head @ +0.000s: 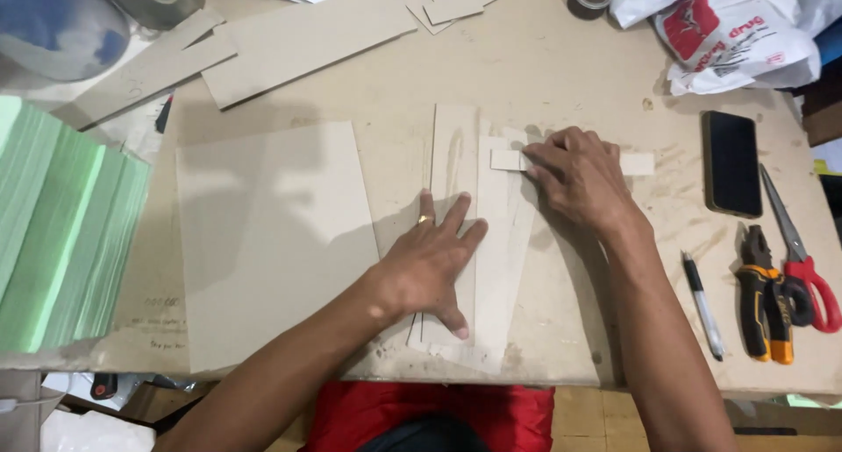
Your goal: Measuring, marking, and cutting cardboard strips while organizing stacks of printed paper in a print shop.
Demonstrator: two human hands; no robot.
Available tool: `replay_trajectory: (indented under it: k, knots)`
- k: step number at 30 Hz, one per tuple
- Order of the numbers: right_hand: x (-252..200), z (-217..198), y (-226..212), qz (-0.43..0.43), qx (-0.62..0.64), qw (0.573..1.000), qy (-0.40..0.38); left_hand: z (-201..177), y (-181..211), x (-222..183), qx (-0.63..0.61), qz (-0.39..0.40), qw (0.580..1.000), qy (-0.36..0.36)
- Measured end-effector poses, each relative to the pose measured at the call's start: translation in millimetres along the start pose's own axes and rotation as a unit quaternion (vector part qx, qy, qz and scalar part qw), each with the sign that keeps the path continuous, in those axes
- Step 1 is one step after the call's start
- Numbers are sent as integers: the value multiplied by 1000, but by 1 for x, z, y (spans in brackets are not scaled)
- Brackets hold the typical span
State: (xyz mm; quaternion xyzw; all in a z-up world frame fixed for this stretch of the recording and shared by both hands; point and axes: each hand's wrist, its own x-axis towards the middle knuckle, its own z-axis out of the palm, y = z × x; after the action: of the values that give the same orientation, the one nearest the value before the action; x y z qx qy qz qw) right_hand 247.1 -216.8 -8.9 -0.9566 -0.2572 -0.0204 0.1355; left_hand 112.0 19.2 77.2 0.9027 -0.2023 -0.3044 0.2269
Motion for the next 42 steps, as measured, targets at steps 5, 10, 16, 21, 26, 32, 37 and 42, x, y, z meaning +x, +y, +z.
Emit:
replay_trajectory:
  k: [5, 10, 16, 21, 26, 32, 37, 42]
  knots:
    - [16, 9, 0, -4, 52, 998, -39, 6, -11, 10, 27, 10, 1000, 12]
    - [18, 8, -3, -1, 86, 996, -40, 7, -13, 20, 54, 4, 998, -14]
    - [15, 15, 1, -35, 94, 995, -2, 25, -24, 34, 80, -10, 996, -34]
    - [14, 17, 4, -46, 111, 993, -5, 29, -27, 38, 97, -31, 994, -50]
    - [15, 19, 6, -57, 102, 993, -7, 28, -28, 36, 39, -58, 995, -78]
    - [14, 19, 7, -58, 113, 992, -11, 39, -35, 36, 36, -34, 998, -26]
    - [14, 17, 6, -52, 106, 993, -20, 42, -37, 36, 41, -25, 999, -16]
    - [14, 17, 5, -56, 104, 993, -17, 42, -37, 36, 37, -22, 999, -8]
